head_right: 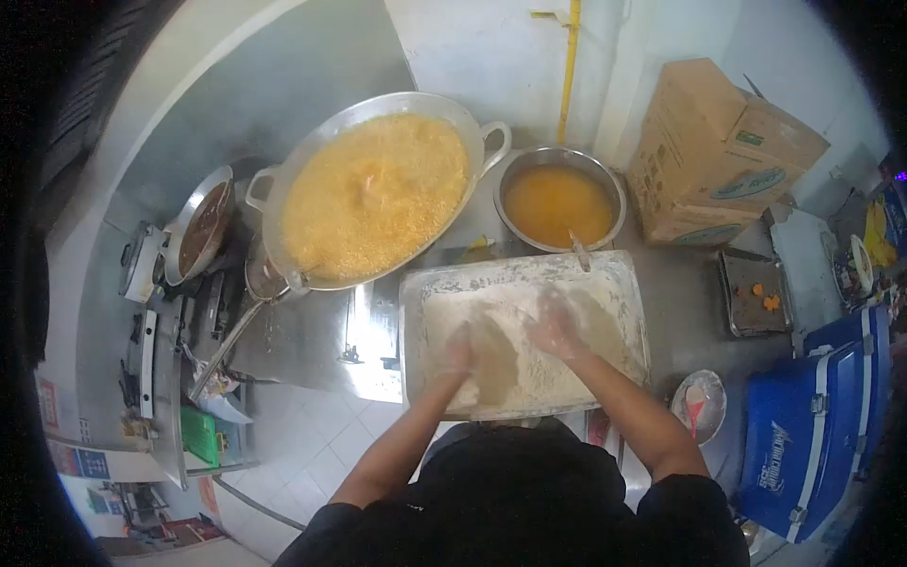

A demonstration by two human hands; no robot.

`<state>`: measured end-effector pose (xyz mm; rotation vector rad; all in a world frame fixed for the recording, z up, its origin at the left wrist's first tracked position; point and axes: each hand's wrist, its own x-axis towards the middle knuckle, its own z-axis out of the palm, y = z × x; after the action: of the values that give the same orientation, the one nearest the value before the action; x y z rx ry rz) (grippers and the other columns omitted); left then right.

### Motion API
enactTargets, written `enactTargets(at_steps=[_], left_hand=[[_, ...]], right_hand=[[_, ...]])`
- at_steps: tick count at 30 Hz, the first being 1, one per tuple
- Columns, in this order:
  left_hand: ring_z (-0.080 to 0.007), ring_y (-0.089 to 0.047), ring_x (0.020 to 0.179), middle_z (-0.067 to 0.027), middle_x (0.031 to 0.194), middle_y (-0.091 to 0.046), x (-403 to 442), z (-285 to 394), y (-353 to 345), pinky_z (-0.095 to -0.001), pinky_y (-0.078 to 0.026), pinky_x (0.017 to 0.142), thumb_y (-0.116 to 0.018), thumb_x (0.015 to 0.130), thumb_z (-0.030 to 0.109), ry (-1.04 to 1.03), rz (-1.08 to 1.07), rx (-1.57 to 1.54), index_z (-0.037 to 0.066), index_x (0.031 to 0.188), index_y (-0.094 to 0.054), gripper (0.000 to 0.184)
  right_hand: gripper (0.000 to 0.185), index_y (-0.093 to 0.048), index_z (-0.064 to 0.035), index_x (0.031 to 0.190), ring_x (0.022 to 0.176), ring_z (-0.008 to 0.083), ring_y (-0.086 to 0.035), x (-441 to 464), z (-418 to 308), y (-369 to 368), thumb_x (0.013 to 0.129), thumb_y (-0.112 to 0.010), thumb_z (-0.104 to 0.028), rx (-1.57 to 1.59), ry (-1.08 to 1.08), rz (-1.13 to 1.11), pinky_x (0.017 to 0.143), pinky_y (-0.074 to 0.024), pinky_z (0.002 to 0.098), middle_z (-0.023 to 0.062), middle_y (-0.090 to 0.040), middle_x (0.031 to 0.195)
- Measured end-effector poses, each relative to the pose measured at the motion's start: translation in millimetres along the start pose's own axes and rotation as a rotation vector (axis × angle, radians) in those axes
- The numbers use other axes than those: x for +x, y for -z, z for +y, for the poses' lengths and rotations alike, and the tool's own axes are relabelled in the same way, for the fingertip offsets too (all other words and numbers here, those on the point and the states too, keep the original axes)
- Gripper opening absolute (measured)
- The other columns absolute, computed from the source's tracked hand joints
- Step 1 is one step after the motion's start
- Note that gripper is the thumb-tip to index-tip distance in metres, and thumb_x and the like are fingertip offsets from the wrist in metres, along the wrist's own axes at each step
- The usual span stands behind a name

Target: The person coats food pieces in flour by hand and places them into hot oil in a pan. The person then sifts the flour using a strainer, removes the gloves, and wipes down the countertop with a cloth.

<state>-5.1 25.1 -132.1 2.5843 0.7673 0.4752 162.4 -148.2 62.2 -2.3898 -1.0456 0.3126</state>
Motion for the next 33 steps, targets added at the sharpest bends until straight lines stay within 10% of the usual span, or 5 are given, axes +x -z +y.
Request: enactTargets(at_steps=[2,14,23,26,33], left_hand=[[-0.0346,-0.052,0.124,-0.0208,0.137,-0.052,45,33,72,-0.0401,-0.039,0.106,-0.054,0.089,0.027,0.354,-0.526,0.154,0.004,0.141,-0.045,0.057],[-0.0378,-0.056,0.111,-0.022,0.122,-0.059,13,51,113,-0.0447,-0.042,0.099,-0.053,0.092,0.031,-0.455,-0.405,0.181,0.004,0.119,-0.06,0.039],[-0.0347,-0.063,0.097,-0.0155,0.107,-0.066,-4,98,100,-0.0402,-0.043,0.096,-0.042,0.099,0.017,0.821,-0.999,-0.898,0.009,0.124,-0.059,0.032],[-0.0337,-0.062,0.101,-0.0165,0.109,-0.066,12,101,110,-0.0406,-0.045,0.095,-0.045,0.098,0.019,-0.194,-0.845,-0.017,0.007,0.123,-0.059,0.032],[-0.0351,-0.057,0.112,-0.0196,0.114,-0.064,44,73,110,-0.0449,-0.044,0.098,-0.052,0.094,0.029,-0.026,-0.617,0.11,0.004,0.107,-0.068,0.033]], right_hand=[[0.076,-0.023,0.0001,0.149,0.138,0.0398,-0.033,-6,73,-83,0.087,-0.057,-0.026,-0.156,-0.226,-0.027,0.115,-0.0243,0.0469,0.0266,-0.03,0.151],[0.074,-0.035,0.0057,0.142,0.137,0.0394,-0.035,-55,89,-94,0.086,-0.057,-0.037,-0.429,0.419,-0.263,0.113,-0.0263,0.0469,0.0277,-0.039,0.145],[0.078,-0.036,0.0014,0.143,0.119,0.0328,-0.053,-42,23,-83,0.078,-0.068,-0.026,0.252,-0.104,-0.712,0.103,-0.0412,0.0413,0.0276,-0.056,0.126],[0.062,-0.049,0.0001,0.132,0.106,0.0422,-0.061,-36,26,-107,0.079,-0.065,-0.028,0.421,-0.136,-0.333,0.095,-0.0471,0.0472,0.0294,-0.061,0.116],[0.06,-0.044,-0.0034,0.137,0.116,0.0409,-0.055,-24,21,9,0.083,-0.063,-0.02,0.243,-0.13,-0.391,0.101,-0.0422,0.043,0.0291,-0.058,0.123]])
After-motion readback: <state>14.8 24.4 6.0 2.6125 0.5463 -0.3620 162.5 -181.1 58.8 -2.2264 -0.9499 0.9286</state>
